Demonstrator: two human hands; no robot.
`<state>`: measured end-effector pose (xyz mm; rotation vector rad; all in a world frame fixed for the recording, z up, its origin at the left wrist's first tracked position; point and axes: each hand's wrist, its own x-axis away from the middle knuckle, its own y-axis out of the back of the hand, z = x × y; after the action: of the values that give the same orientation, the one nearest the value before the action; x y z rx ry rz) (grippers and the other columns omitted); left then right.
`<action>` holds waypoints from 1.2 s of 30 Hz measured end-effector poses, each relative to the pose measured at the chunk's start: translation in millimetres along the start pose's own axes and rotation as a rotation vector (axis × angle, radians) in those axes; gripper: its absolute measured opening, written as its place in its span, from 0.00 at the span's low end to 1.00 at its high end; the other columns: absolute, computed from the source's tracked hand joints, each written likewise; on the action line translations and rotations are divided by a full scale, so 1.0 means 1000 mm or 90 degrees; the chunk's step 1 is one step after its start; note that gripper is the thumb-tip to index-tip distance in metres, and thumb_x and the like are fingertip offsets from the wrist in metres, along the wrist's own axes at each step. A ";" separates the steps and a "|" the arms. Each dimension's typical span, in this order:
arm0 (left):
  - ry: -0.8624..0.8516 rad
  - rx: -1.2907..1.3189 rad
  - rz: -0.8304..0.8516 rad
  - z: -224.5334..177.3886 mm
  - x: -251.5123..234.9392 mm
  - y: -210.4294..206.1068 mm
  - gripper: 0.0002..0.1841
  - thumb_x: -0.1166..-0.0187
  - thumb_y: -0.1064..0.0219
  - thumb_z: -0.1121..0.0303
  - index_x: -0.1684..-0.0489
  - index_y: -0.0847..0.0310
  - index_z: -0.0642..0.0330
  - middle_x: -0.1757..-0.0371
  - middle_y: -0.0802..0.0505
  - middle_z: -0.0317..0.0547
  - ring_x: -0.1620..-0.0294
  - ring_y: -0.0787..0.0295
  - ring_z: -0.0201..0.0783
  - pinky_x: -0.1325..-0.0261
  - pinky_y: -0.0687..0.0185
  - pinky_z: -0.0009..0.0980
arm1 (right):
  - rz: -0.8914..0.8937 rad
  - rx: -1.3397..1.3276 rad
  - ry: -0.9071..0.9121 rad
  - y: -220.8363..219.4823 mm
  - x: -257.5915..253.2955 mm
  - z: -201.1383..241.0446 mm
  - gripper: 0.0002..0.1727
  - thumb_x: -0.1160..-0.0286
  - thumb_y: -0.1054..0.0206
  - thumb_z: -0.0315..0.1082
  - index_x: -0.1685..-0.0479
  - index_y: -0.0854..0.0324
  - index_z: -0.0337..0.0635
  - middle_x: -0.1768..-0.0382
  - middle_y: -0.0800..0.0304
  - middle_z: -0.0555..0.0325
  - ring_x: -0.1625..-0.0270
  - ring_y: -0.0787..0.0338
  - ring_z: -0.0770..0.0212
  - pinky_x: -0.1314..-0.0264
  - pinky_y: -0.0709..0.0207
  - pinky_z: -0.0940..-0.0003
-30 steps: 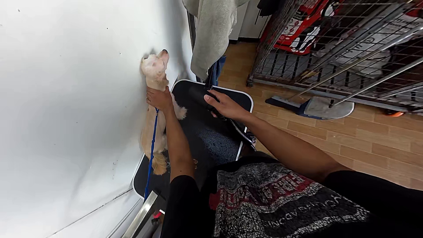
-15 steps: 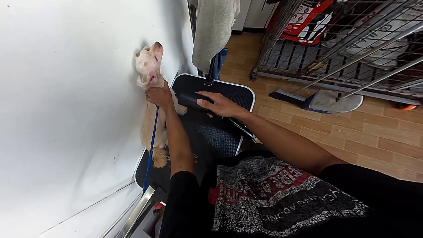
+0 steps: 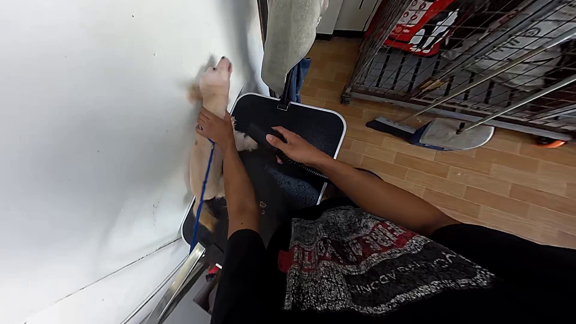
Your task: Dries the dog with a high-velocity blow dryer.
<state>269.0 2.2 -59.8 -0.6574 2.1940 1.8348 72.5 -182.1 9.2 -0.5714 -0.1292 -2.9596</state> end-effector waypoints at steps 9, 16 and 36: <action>-0.007 -0.014 0.004 -0.009 -0.003 0.002 0.49 0.40 0.27 0.35 0.22 0.28 0.65 0.32 0.13 0.57 0.27 0.19 0.55 0.23 0.37 0.62 | -0.025 -0.037 0.000 0.009 0.011 -0.023 0.31 0.12 0.44 0.59 0.17 0.34 0.55 0.58 0.10 0.48 0.71 0.09 0.57 0.63 0.11 0.61; -0.055 -0.044 0.016 -0.016 0.002 0.001 0.45 0.41 0.24 0.39 0.25 0.25 0.61 0.33 0.13 0.54 0.27 0.20 0.54 0.23 0.38 0.62 | -0.030 -0.029 0.005 0.015 0.017 -0.031 0.31 0.11 0.45 0.59 0.15 0.35 0.56 0.60 0.10 0.48 0.70 0.09 0.58 0.63 0.12 0.62; -0.072 -0.071 0.128 -0.037 0.002 -0.021 0.42 0.36 0.26 0.41 0.25 0.25 0.61 0.31 0.15 0.56 0.28 0.20 0.56 0.28 0.31 0.60 | -0.086 -0.067 0.001 0.046 0.007 -0.041 0.32 0.12 0.45 0.61 0.13 0.37 0.60 0.55 0.12 0.47 0.74 0.12 0.55 0.69 0.13 0.60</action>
<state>281.5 -36.7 -71.1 -0.3533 2.1648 2.0498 57.6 -232.8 -23.4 -0.5957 -0.0120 -3.1133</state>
